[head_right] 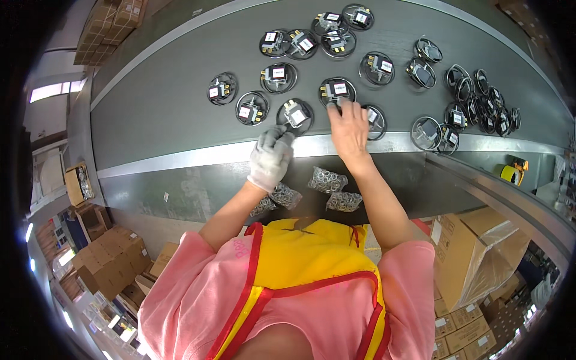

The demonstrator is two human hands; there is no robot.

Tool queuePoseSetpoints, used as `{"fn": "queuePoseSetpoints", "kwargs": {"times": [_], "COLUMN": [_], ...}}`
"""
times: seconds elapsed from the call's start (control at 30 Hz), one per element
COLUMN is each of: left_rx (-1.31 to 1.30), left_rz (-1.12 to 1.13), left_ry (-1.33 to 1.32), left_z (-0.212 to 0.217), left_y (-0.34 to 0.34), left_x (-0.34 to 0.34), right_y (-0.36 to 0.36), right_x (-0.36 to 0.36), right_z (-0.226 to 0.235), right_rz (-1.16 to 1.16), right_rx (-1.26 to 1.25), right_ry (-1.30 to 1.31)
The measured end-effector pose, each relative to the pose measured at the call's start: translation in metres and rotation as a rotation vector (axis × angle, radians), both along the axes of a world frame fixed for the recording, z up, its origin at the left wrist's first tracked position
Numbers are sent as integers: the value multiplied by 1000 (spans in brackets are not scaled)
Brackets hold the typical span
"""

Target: The person packs small electronic components from a conveyor belt into a cardboard box with protective cardboard dividers and a plastic liner, placing each component into its own section by hand while wearing gloves.

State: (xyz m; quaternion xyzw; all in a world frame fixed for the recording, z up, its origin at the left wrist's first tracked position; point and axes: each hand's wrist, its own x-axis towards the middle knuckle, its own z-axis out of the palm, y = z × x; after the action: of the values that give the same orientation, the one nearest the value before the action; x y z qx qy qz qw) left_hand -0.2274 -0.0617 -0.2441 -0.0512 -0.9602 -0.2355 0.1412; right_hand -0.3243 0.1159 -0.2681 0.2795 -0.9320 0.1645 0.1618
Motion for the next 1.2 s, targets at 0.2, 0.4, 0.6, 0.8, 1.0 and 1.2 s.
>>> {"fn": "queuePoseSetpoints", "kwargs": {"times": [0.2,0.4,0.6,0.8,1.0,1.2], "left_rx": [-200,122,1688,680,-47,-109], "left_rz": [66,75,506,531,311,556], "left_ry": [-77,-184,-515,-63,-160,-350], "left_z": [-25,-4,43,12,-3,-9], "left_y": [-9,-17,-59,-155,-182,-172], "left_x": [-17,-23,-34,-79,-94,-32], "right_y": [3,-31,-76,-95,-95,-103], "right_x": [-11,-46,-41,-18,-32,-24], "right_z": [-6,28,0,2,16,9], "right_rz": [-59,-277,186,166,-11,586], "right_rx": [92,-1010,-627,1,-520,-107], "right_ry": [49,-1010,-537,-299,-943,-343]}}
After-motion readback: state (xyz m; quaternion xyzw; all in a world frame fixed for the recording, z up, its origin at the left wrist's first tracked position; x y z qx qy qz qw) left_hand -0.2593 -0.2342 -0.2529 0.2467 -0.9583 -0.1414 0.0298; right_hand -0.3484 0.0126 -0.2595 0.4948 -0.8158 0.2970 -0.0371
